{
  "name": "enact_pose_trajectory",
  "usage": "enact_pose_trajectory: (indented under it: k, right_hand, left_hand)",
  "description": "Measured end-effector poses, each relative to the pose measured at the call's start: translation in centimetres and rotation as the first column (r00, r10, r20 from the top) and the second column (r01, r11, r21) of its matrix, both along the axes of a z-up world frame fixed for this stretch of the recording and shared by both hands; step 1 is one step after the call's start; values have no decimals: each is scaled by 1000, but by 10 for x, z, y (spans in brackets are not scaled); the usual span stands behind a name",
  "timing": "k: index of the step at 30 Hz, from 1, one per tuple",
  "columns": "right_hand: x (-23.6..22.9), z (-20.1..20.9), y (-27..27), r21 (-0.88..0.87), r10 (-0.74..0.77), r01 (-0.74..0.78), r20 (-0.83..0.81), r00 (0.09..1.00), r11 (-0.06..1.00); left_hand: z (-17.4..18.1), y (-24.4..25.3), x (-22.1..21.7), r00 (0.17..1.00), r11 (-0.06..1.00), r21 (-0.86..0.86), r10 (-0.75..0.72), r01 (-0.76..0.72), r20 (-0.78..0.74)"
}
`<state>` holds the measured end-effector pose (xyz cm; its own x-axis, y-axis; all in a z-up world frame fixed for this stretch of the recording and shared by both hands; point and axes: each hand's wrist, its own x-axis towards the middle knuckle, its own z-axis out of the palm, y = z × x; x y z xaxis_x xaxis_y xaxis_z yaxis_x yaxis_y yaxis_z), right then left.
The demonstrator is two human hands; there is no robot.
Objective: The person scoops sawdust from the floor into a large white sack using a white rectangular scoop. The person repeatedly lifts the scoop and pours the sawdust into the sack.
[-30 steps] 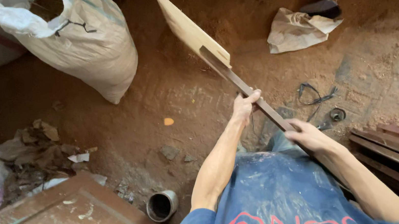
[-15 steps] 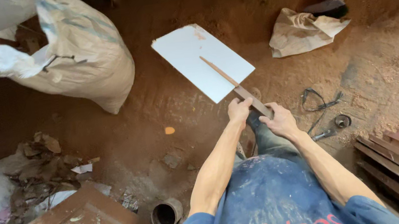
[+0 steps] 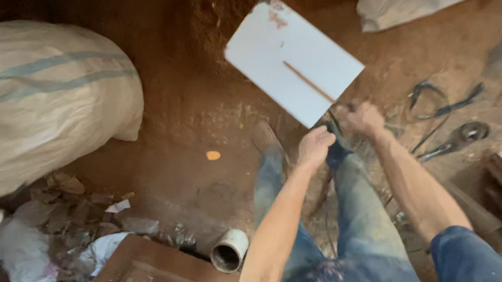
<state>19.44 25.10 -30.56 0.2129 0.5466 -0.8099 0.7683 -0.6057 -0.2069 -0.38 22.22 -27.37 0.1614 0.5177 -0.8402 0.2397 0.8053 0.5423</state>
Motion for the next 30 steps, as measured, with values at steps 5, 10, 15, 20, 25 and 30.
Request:
enact_pose_trajectory:
  k: [5, 10, 15, 20, 25, 30]
  right_hand:
    - [60, -124, -21, -206, 80, -47, 152, 985, 977]
    - [142, -248, -101, -491, 390, -236, 237, 890, 838]
    - [155, -312, -116, -337, 410, -305, 308, 858, 891]
    - [92, -357, -75, -423, 299, -186, 218, 929, 887]
    - [44, -412, -38, -68, 233, -227, 95, 968, 972]
    - [21, -414, -28, 36, 190, -195, 98, 977, 980]
  left_hand:
    - [-123, 52, -68, 852, 949, 68, -242, 307, -464]
    - [-284, 98, -146, 717, 894, 145, -233, 423, -656]
    - [-379, 174, -183, 646, 846, 78, -340, 527, -683]
    - [-400, 234, -152, 582, 812, -123, -506, 570, -637]
    - [-404, 261, -115, 591, 847, -39, -402, 530, -700]
    - [-399, 255, -116, 517, 814, -131, -474, 566, -713]
